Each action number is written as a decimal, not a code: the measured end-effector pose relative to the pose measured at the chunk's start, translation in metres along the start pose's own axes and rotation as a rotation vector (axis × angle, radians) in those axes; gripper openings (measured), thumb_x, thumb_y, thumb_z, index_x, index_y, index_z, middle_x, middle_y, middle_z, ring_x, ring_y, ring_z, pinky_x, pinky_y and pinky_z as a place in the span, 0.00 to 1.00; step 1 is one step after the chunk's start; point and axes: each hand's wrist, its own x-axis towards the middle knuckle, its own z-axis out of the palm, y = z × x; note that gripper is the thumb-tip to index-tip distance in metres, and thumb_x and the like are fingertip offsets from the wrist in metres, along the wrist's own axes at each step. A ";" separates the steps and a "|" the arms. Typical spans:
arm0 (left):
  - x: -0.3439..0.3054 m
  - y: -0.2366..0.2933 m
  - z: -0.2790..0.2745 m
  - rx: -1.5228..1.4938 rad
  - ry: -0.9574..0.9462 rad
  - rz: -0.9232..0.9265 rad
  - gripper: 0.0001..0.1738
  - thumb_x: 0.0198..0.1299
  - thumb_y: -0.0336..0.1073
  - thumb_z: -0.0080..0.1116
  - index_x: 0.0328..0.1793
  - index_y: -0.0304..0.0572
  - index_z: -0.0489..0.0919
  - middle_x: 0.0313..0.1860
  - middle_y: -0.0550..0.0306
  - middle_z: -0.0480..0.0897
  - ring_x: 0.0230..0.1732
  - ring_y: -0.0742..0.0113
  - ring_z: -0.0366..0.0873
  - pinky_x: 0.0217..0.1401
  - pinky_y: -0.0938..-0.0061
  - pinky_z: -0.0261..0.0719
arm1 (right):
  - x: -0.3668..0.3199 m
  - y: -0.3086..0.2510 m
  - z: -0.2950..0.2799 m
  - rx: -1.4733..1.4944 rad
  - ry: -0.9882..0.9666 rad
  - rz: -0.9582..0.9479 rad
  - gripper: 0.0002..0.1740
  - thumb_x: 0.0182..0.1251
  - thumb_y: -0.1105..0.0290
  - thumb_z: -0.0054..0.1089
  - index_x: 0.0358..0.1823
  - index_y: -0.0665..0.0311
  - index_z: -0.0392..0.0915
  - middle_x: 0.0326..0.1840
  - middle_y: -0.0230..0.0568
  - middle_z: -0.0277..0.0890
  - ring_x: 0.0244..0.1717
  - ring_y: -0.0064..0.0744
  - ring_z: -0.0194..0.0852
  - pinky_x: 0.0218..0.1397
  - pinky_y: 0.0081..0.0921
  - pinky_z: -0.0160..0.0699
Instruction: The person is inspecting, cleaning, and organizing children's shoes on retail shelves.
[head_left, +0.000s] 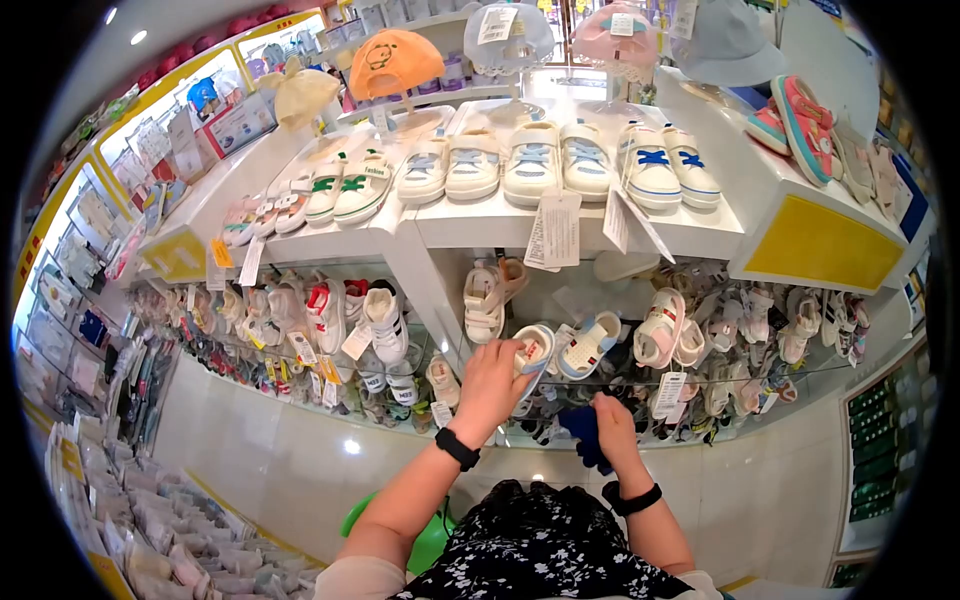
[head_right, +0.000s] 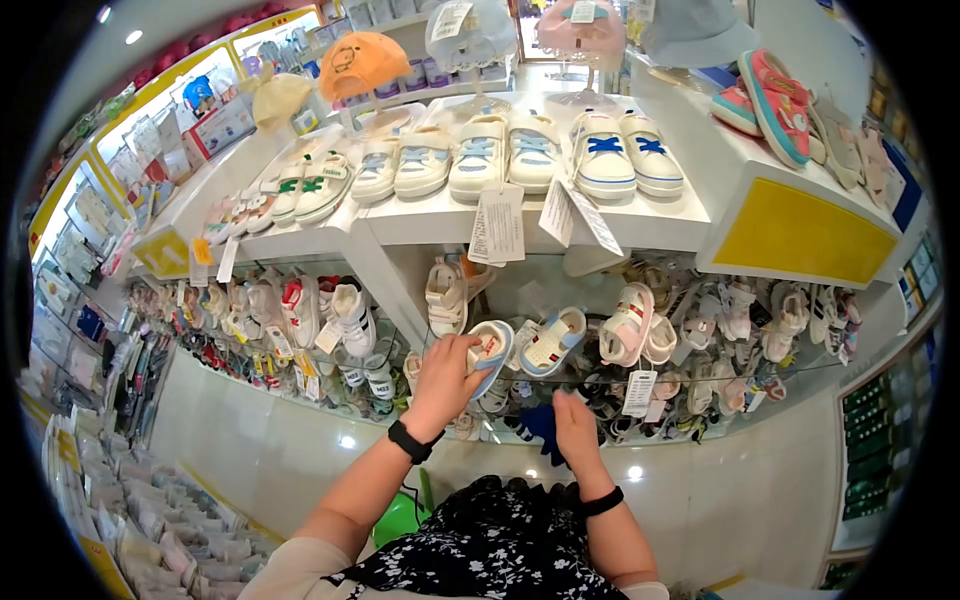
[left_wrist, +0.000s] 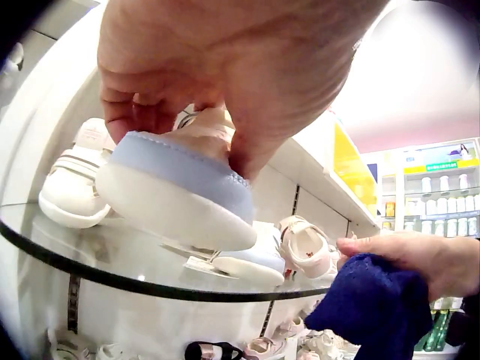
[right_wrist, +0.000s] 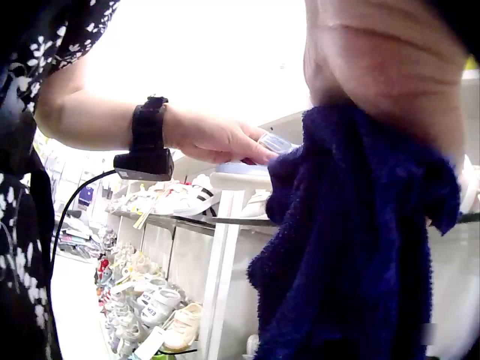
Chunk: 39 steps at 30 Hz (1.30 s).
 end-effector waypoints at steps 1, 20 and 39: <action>0.006 0.001 0.003 0.008 0.002 0.002 0.24 0.49 0.36 0.68 0.51 0.38 0.73 0.45 0.47 0.76 0.49 0.46 0.72 0.52 0.59 0.70 | 0.004 -0.008 -0.003 -0.063 0.008 -0.011 0.17 0.69 0.61 0.55 0.35 0.71 0.71 0.27 0.40 0.74 0.29 0.30 0.70 0.36 0.27 0.70; 0.088 -0.006 0.086 0.258 0.075 0.081 0.24 0.45 0.35 0.69 0.49 0.39 0.75 0.39 0.48 0.79 0.45 0.51 0.75 0.46 0.64 0.72 | 0.030 -0.056 -0.039 -0.296 -0.024 -0.055 0.15 0.60 0.64 0.62 0.46 0.63 0.75 0.30 0.47 0.79 0.33 0.47 0.79 0.37 0.37 0.74; 0.017 -0.013 0.087 0.045 0.118 0.019 0.13 0.54 0.28 0.55 0.47 0.39 0.80 0.46 0.55 0.79 0.51 0.52 0.72 0.53 0.61 0.70 | 0.035 -0.083 -0.058 -0.313 -0.142 -0.219 0.12 0.60 0.69 0.62 0.43 0.66 0.74 0.34 0.49 0.79 0.37 0.46 0.79 0.41 0.34 0.75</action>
